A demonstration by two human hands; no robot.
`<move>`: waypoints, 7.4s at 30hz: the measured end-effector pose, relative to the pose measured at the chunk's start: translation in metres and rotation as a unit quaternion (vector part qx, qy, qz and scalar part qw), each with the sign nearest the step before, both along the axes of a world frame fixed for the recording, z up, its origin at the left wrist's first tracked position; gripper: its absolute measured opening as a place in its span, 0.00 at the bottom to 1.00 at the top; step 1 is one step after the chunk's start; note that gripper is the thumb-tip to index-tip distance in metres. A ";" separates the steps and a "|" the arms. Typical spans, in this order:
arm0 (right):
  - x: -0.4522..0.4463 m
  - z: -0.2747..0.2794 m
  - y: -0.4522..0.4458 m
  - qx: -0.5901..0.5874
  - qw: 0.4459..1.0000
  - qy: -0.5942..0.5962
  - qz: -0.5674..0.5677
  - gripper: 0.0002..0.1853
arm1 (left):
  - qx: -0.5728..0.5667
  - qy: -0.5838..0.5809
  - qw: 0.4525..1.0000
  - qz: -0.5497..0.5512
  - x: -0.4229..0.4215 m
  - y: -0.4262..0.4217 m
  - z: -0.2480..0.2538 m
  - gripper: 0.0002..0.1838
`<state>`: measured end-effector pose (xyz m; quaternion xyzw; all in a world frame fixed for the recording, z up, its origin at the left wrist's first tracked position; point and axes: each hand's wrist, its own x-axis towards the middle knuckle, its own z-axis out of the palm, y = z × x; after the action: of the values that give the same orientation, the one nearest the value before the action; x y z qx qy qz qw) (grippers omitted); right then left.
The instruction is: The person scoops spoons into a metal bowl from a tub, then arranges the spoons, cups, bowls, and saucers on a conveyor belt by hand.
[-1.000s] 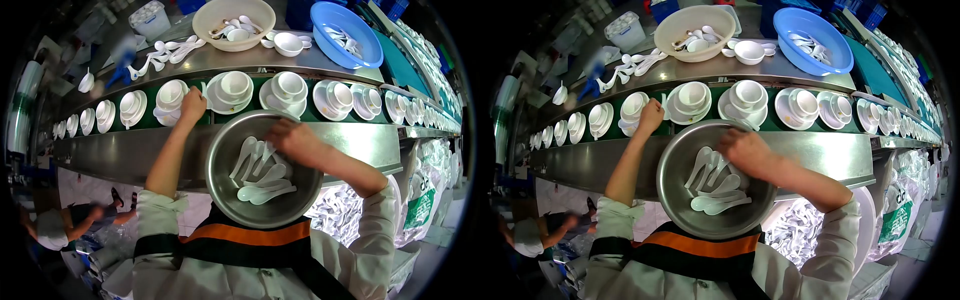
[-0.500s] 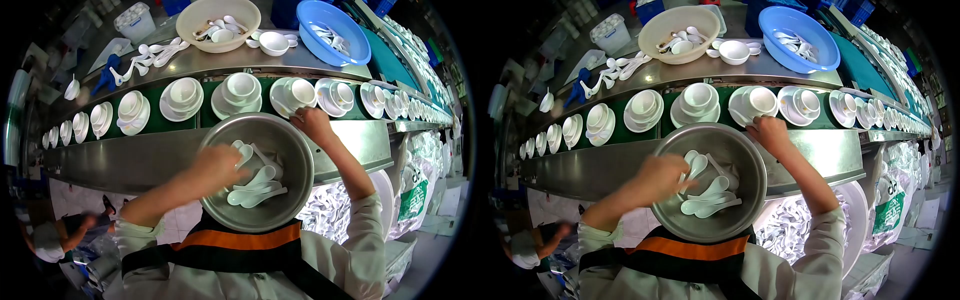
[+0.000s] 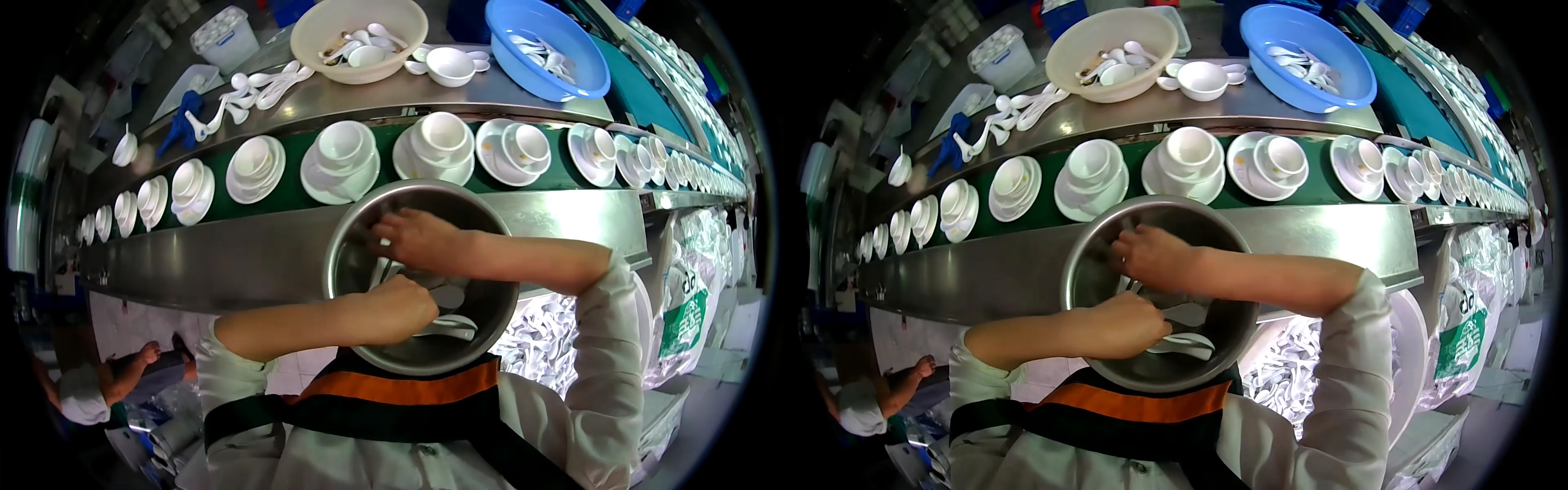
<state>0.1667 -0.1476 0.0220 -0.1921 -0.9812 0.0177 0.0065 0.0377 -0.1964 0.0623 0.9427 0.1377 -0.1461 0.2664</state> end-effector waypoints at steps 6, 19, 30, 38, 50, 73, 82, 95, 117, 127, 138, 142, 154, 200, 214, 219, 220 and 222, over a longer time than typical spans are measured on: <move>0.011 0.024 0.008 -0.269 0.937 -0.202 -0.095 0.09 | -0.318 -0.161 0.926 0.122 -0.021 0.057 0.054 0.08; 0.237 -0.045 0.038 0.077 0.763 0.040 -0.641 0.08 | -0.130 -0.188 0.857 0.461 0.031 0.193 -0.094 0.12; 0.266 -0.011 0.031 0.134 0.710 0.103 -0.684 0.13 | -0.181 -0.197 0.801 0.536 -0.014 0.173 -0.096 0.10; 0.306 -0.044 0.050 -0.117 0.618 0.289 -0.722 0.16 | -0.163 -0.386 0.738 0.530 0.022 0.150 -0.002 0.09; 0.244 0.007 -0.003 -0.236 0.584 0.567 -0.531 0.10 | -0.383 -0.346 0.776 0.362 0.137 0.104 0.010 0.17; 0.153 0.062 -0.047 -0.221 0.861 0.368 -0.272 0.20 | -0.358 -0.163 0.887 0.240 0.082 0.062 0.037 0.11; 0.261 -0.008 -0.016 -0.078 0.635 0.513 -0.572 0.07 | -0.418 -0.201 0.807 0.365 0.083 0.081 0.018 0.14; 0.204 0.048 -0.036 -0.257 0.735 0.464 -0.421 0.13 | -0.239 -0.103 0.945 0.200 0.116 0.079 0.039 0.15; 0.168 0.008 0.057 0.126 0.866 0.078 -0.478 0.13 | 0.113 -0.116 0.985 0.065 0.047 0.032 -0.048 0.09; 0.019 -0.027 0.177 -0.106 0.958 -0.065 -0.258 0.11 | -0.126 -0.323 0.914 0.212 -0.024 0.068 0.018 0.05; 0.194 0.027 0.166 -0.335 0.384 0.733 -0.452 0.20 | -0.125 -0.287 0.741 0.594 -0.049 0.191 -0.138 0.13; 0.169 0.026 0.028 -0.443 0.682 0.414 -0.410 0.33 | -0.179 -0.260 0.773 0.551 -0.076 0.182 -0.122 0.11; 0.022 0.016 -0.274 -0.219 0.497 0.560 -0.626 0.30 | -0.458 -0.034 0.763 0.455 -0.110 0.013 -0.010 0.24; 0.217 0.009 -0.500 -0.129 0.367 0.447 -0.805 0.10 | -0.688 0.109 0.674 0.246 0.296 -0.202 -0.232 0.24; 0.195 0.097 -0.249 -0.058 0.513 0.531 -0.672 0.17 | -0.601 -0.264 0.571 0.492 -0.080 -0.101 0.036 0.31; 0.002 0.046 -0.047 -0.271 0.735 0.421 -0.458 0.12 | -0.491 -0.323 0.511 0.626 -0.241 -0.098 0.057 0.27; -0.034 0.037 -0.021 -0.272 0.785 0.356 -0.427 0.11 | -0.487 -0.325 0.499 0.638 -0.260 -0.098 0.057 0.26; -0.095 0.022 0.013 -0.367 0.751 0.342 -0.429 0.11 | -0.456 -0.326 0.486 0.670 -0.286 -0.099 0.058 0.26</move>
<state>0.0717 -0.1348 0.0444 -0.5616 -0.6461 0.4361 0.2775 -0.2484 -0.2958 0.1200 0.2918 0.5452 0.3523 0.7025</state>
